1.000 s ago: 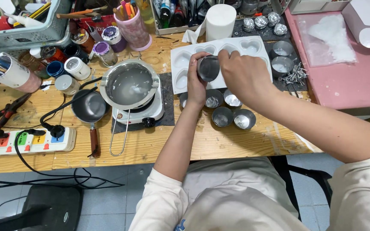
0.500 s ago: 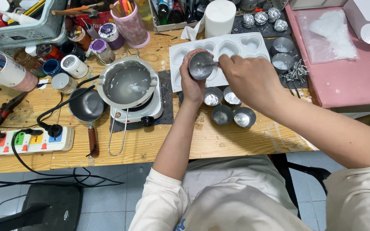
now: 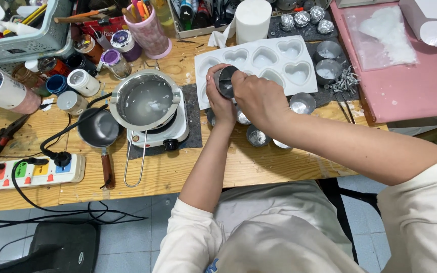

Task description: Cleaning and preparing small metal candle molds by scraping out wax residue with a spoon.

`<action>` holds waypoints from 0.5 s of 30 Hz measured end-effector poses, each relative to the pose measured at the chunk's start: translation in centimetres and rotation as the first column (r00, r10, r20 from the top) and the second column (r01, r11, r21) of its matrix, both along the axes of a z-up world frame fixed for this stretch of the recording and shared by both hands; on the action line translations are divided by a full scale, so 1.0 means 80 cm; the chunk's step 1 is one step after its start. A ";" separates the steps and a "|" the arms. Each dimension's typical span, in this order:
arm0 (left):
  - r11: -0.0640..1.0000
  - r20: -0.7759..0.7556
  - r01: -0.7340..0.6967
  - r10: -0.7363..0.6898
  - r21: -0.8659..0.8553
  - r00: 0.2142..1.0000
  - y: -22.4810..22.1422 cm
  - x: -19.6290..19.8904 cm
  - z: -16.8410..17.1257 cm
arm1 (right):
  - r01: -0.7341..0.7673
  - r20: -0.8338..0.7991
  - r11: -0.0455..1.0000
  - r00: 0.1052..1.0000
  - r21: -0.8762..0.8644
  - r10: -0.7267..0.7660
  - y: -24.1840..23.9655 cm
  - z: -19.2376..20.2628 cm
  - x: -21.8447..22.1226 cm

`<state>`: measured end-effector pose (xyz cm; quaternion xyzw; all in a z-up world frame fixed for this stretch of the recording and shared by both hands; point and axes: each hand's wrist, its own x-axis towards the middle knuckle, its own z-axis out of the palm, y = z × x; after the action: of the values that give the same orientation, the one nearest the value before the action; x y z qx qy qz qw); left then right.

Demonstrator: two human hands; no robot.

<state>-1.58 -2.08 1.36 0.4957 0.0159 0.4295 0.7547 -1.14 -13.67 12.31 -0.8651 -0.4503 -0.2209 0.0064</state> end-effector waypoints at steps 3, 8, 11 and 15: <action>0.998 -0.030 -0.030 0.032 0.062 0.999 0.006 0.001 -0.005 | -0.039 -0.028 0.999 0.999 -0.027 0.038 0.004 0.004 -0.002; 0.998 0.004 0.069 -0.069 -0.005 0.998 0.017 0.008 -0.016 | -0.127 -0.193 0.992 0.974 -0.028 0.119 0.007 0.012 0.019; 0.987 0.022 0.158 -0.157 -0.017 0.987 0.024 0.009 -0.016 | -0.179 -0.202 0.981 0.966 -0.069 0.162 0.007 0.018 0.025; 0.975 -0.034 0.221 -0.221 0.019 0.975 0.027 0.006 -0.013 | -0.277 -0.148 0.954 0.954 -0.113 0.260 0.005 0.025 0.036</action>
<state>-1.09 0.06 0.29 0.5095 -0.0323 0.3351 0.7919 1.74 -13.29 14.34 -0.8068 -0.5762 -0.1301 0.0084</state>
